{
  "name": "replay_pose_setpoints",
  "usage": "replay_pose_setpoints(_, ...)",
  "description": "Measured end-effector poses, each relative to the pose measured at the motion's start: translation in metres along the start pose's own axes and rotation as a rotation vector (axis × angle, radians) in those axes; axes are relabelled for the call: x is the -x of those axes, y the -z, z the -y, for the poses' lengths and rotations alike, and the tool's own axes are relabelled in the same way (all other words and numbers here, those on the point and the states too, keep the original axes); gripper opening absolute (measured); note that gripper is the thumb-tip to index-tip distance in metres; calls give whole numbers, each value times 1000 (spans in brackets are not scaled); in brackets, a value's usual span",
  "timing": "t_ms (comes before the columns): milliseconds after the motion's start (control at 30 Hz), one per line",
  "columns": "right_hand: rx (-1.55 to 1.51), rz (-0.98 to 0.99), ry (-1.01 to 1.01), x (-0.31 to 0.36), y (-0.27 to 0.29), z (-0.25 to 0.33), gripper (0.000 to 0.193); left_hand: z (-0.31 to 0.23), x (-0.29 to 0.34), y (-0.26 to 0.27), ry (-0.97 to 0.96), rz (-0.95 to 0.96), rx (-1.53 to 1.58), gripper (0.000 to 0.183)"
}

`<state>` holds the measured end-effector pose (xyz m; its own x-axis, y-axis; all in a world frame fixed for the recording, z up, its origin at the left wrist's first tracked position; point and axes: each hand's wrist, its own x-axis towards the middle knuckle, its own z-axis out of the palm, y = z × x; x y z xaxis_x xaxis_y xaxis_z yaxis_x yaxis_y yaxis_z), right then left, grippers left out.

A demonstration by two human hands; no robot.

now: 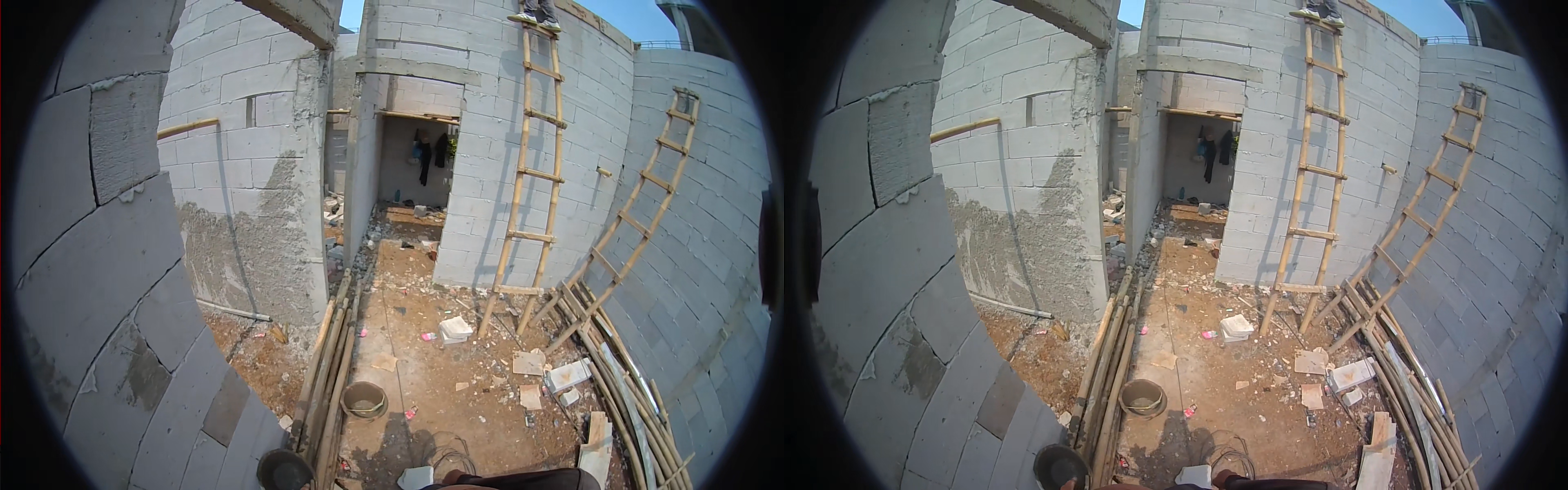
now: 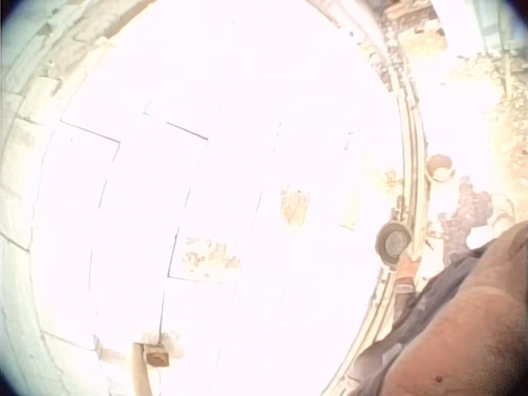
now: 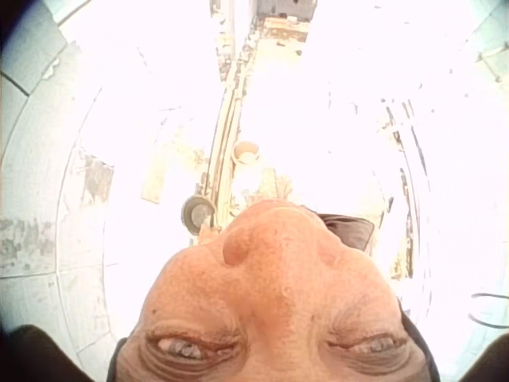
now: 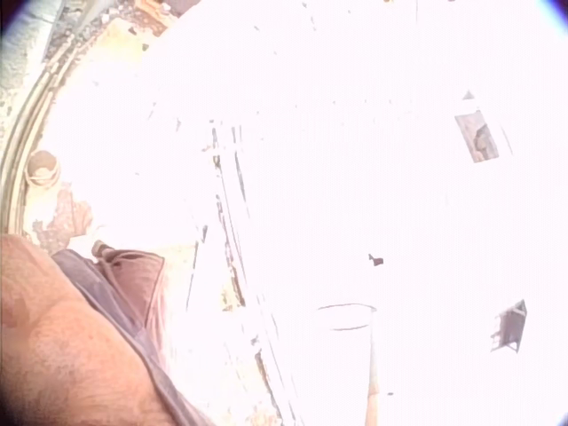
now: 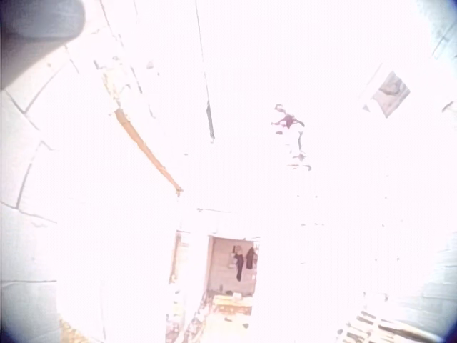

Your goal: The person hands a bucket filled with cement up to a worker on a ladder, then walks across the construction site carrying empty buckets to a mixing area. The person then carries the refilled buckets back across the construction site.

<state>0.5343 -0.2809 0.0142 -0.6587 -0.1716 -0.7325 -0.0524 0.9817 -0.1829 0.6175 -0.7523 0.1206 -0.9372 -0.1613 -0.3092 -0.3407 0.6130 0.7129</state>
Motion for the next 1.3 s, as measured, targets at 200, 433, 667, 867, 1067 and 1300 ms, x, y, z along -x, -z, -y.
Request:
replay_pose_setpoints(200, -161, -58, -86, 8, 18, 17, 32, 84, -27, -25, 111, 36, 818, 61)
replay_pose_setpoints(433, -195, -81, -80, 15, 30, 38, 33, 29, -25, 31, 81, 202, 118, 79)
replay_pose_setpoints(667, 88, -103, 125, -2, 18, 52, 32, -23, -3, 61, -113, -144, -49, 85)
replay_pose_setpoints(867, -546, -274, -79, -51, 16, 81, 26, -11, 28, 69, -103, -337, -30, 75)
replay_pose_setpoints(1067, -390, -203, 61, -76, 9, 93, 32, -2, 62, 70, 98, -414, 18, 78)
replay_pose_setpoints(1300, -216, -231, 132, -60, 56, 127, 56, -45, 69, 77, 373, -456, -190, 113)
